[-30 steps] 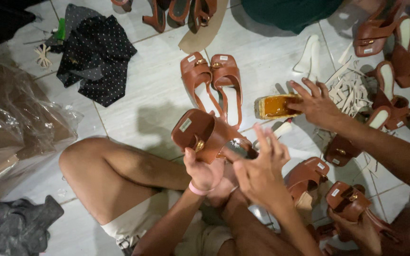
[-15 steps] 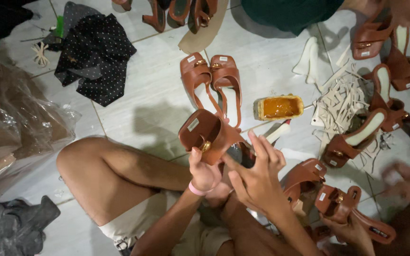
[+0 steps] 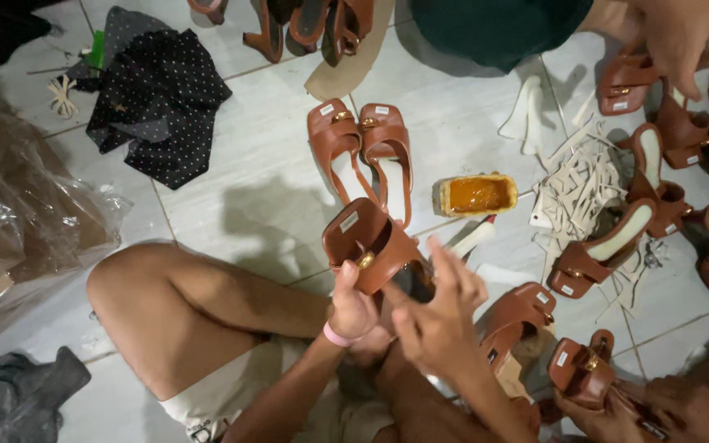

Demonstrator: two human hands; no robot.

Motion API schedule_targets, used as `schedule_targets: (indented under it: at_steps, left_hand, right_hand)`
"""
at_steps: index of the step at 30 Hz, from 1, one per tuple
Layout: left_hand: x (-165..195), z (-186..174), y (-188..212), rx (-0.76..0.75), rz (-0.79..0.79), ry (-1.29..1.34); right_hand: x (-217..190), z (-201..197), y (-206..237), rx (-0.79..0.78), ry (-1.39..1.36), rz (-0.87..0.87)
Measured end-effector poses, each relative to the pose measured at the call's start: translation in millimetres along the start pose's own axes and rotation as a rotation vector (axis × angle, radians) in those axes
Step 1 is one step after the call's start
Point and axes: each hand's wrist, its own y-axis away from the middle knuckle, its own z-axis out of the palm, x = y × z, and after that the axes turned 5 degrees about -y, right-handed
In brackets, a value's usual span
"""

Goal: The person applies adhesive to the sole of a brown slide sandal using a brush, then inserts a white insole and presses it into place. The person repeats this process on a second sandal, handling each shoe one at a time.

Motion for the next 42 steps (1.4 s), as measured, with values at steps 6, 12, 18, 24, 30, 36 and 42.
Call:
schedule_targets:
  at_steps: [6, 12, 18, 24, 30, 36, 42]
  left_hand:
    - [-11.8, -23.4, -9.4, 0.317, -0.045, -0.021]
    - [-19.9, -41.9, 3.9, 0.5, -0.433, 0.056]
    - [-59.7, -32.8, 75.6, 0.388, -0.564, 0.009]
    - [-59.4, -22.4, 78.5, 0.234, -0.682, 0.086]
    - [-30.8, -20.1, 52.7, 0.305, -0.704, 0.049]
    - [-29.8, -37.9, 31.1, 0.159, -0.385, -0.193]
    - [-29.8, -29.8, 0.6, 0.249, -0.368, -0.187]
  right_hand:
    - [26.8, 3.2, 26.9, -0.004, -0.038, -0.031]
    - [135.9, 23.0, 24.6, 0.063, -0.068, 0.495]
    - [217.5, 69.7, -11.8, -0.101, 0.157, 0.476]
    - [222.2, 78.0, -26.2, -0.125, 0.238, 0.437]
    - [223.8, 48.8, -1.9, -0.056, -0.021, 0.609]
    - [238.2, 19.2, 25.8, 0.193, -0.17, 0.904]
    - [231.1, -39.9, 28.8, 0.645, -0.601, 0.833]
